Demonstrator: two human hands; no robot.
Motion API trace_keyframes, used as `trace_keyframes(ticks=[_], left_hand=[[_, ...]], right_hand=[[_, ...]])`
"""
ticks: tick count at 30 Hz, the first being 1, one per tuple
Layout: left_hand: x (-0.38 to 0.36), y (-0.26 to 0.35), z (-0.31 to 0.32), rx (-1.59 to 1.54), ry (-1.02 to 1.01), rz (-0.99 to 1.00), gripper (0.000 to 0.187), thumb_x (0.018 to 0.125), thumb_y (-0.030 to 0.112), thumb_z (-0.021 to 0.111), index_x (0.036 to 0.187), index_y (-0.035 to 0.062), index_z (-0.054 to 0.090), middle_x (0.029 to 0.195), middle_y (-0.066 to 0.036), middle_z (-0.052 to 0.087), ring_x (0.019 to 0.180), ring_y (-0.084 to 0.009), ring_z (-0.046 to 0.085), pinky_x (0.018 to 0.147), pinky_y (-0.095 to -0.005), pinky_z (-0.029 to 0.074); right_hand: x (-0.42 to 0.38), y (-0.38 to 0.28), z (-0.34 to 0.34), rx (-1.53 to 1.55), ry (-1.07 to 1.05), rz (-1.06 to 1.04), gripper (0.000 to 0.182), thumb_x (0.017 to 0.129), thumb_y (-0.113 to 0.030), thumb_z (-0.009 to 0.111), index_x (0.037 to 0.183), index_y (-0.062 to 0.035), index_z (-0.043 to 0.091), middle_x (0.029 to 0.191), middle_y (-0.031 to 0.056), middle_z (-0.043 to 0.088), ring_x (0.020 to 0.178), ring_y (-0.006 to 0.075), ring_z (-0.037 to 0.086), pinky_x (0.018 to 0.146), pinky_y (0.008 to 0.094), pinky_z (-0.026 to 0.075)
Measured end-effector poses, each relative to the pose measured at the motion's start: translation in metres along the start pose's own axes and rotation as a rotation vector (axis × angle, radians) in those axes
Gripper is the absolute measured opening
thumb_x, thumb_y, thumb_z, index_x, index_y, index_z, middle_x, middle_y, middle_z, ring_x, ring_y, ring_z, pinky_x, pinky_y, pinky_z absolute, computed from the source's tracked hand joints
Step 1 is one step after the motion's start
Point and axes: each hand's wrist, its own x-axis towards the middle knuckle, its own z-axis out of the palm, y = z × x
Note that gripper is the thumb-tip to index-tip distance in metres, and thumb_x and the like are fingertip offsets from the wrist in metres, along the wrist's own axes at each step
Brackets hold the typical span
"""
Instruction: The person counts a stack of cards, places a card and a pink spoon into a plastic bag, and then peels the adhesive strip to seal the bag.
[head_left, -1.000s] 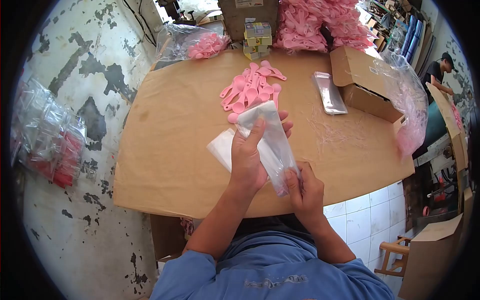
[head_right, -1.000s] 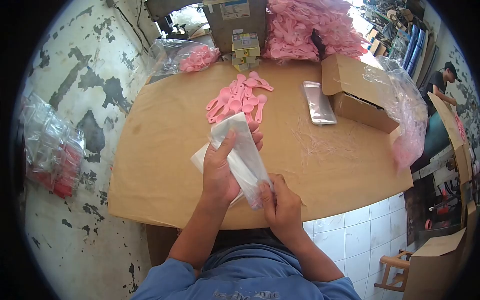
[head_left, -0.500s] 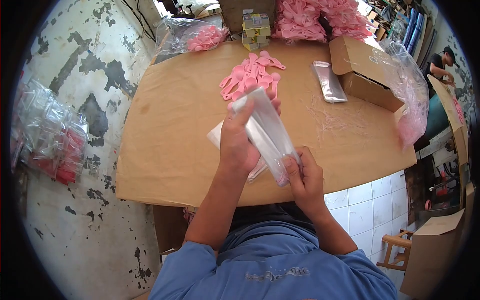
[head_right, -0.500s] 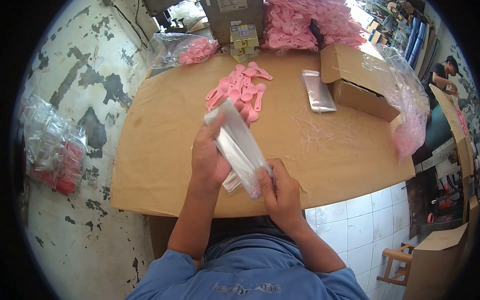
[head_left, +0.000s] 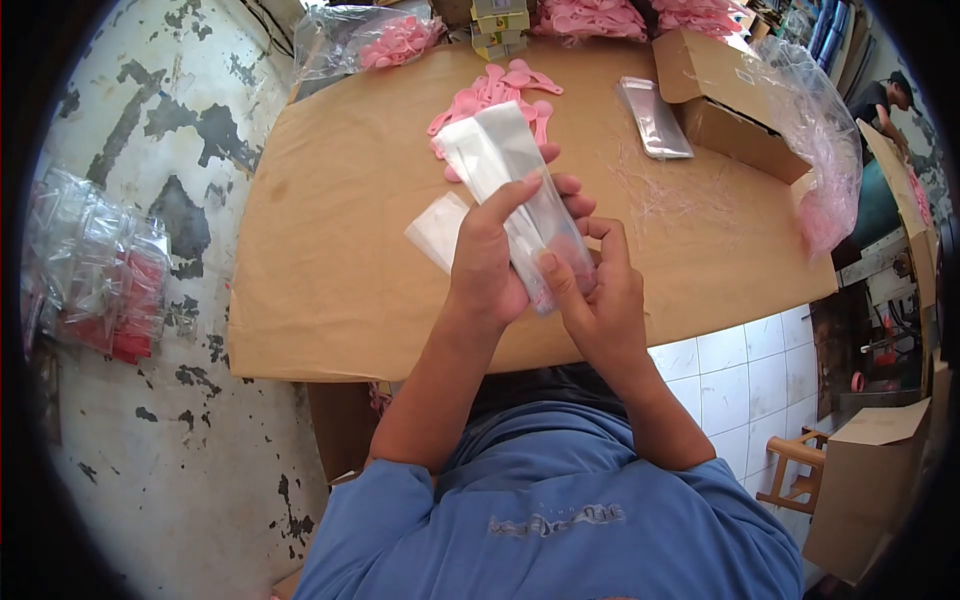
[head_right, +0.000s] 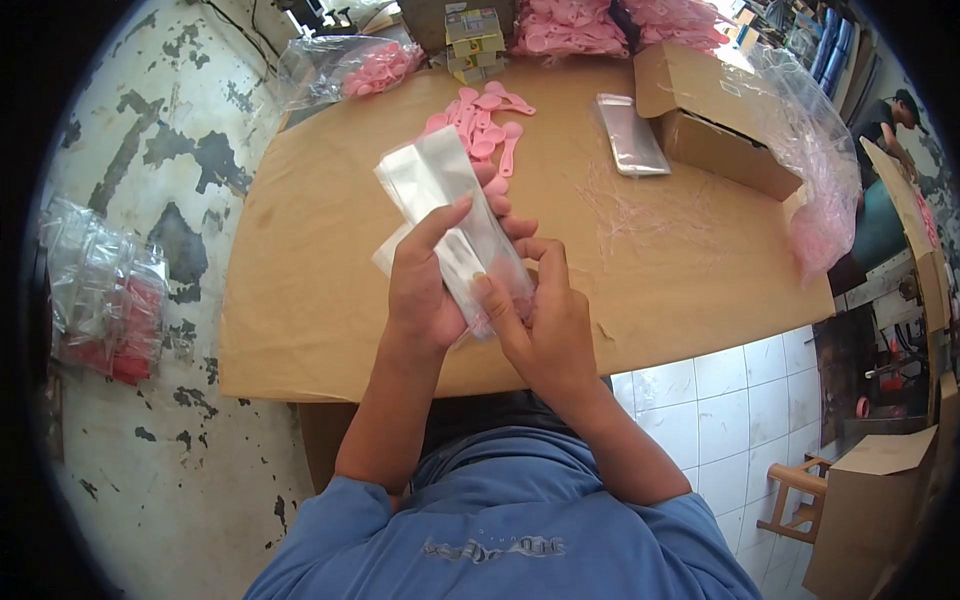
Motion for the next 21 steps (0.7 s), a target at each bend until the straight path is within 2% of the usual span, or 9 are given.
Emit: trace_keyframes(ticks=[2, 4, 7, 11, 14, 17, 19, 21], left_hand=[[0.002, 0.000, -0.006, -0.038, 0.059, 0.010, 0.046, 0.104, 0.022, 0.061, 0.145, 0.0026, 0.051, 0.111, -0.012, 0.067, 0.112, -0.0337, 0.068, 0.105, -0.0522, 0.055], [0.003, 0.004, -0.016, -0.096, 0.135, 0.000, 0.043, 0.105, 0.020, 0.060, 0.144, 0.0035, 0.051, 0.113, -0.011, 0.067, 0.110, -0.0307, 0.069, 0.106, -0.0518, 0.055], [0.006, 0.007, -0.020, -0.096, 0.127, 0.252, 0.042, 0.107, 0.022, 0.059, 0.145, 0.0044, 0.051, 0.118, -0.015, 0.069, 0.110, -0.0287, 0.070, 0.102, -0.0525, 0.058], [-0.001, 0.012, -0.021, -0.012, 0.130, 0.342, 0.042, 0.110, 0.021, 0.057, 0.149, 0.0054, 0.049, 0.121, -0.015, 0.069, 0.108, -0.0241, 0.071, 0.101, -0.0480, 0.060], [-0.004, 0.015, -0.024, 0.012, 0.185, 0.337, 0.042, 0.109, 0.020, 0.061, 0.148, 0.0057, 0.050, 0.120, -0.015, 0.069, 0.105, -0.0231, 0.071, 0.098, -0.0458, 0.061], [-0.005, 0.016, -0.023, 0.021, 0.230, 0.343, 0.042, 0.108, 0.019, 0.064, 0.145, 0.0054, 0.051, 0.119, -0.014, 0.069, 0.103, -0.0231, 0.071, 0.096, -0.0448, 0.062], [-0.006, 0.013, -0.022, 0.021, 0.254, 0.354, 0.042, 0.107, 0.019, 0.066, 0.143, 0.0050, 0.052, 0.116, -0.014, 0.070, 0.102, -0.0233, 0.071, 0.093, -0.0442, 0.062], [-0.004, 0.010, -0.023, 0.018, 0.253, 0.382, 0.041, 0.105, 0.019, 0.069, 0.140, 0.0044, 0.053, 0.113, -0.015, 0.070, 0.099, -0.0237, 0.072, 0.090, -0.0435, 0.063]], right_hand=[[0.001, 0.000, 0.002, 0.029, 0.000, -0.004, 0.035, 0.105, -0.023, 0.070, 0.125, 0.0004, 0.054, 0.087, 0.0134, 0.076, 0.072, 0.0079, 0.067, 0.061, 0.0252, 0.049], [0.000, -0.007, -0.002, 0.078, -0.031, 0.058, 0.034, 0.105, -0.023, 0.070, 0.123, 0.0005, 0.054, 0.085, 0.0104, 0.075, 0.071, 0.0075, 0.066, 0.060, 0.0243, 0.048], [-0.002, 0.015, -0.012, 0.166, -0.106, 0.105, 0.028, 0.105, -0.022, 0.070, 0.118, 0.0006, 0.057, 0.081, 0.0063, 0.073, 0.069, 0.0060, 0.063, 0.060, 0.0220, 0.046], [0.001, 0.012, -0.035, 0.206, -0.191, 0.249, 0.020, 0.106, -0.019, 0.068, 0.107, 0.0003, 0.064, 0.077, 0.0027, 0.070, 0.069, 0.0038, 0.060, 0.063, 0.0191, 0.044], [0.017, 0.011, -0.078, 0.164, -0.249, 0.381, 0.020, 0.106, -0.019, 0.067, 0.113, 0.0002, 0.068, 0.090, 0.0086, 0.074, 0.079, 0.0094, 0.066, 0.072, 0.0224, 0.051], [0.032, 0.021, -0.097, -0.431, -0.022, -0.074, 0.026, 0.107, -0.021, 0.066, 0.125, -0.0024, 0.070, 0.111, 0.0135, 0.075, 0.094, 0.0183, 0.072, 0.081, 0.0290, 0.057], [0.035, 0.018, -0.099, -1.038, 0.165, -0.340, 0.028, 0.107, -0.022, 0.066, 0.128, -0.0043, 0.070, 0.121, 0.0147, 0.074, 0.105, 0.0235, 0.072, 0.086, 0.0339, 0.058], [0.037, 0.011, -0.095, -1.042, 0.224, -0.312, 0.030, 0.105, -0.022, 0.067, 0.130, -0.0049, 0.071, 0.125, 0.0158, 0.074, 0.112, 0.0268, 0.072, 0.090, 0.0369, 0.059]])
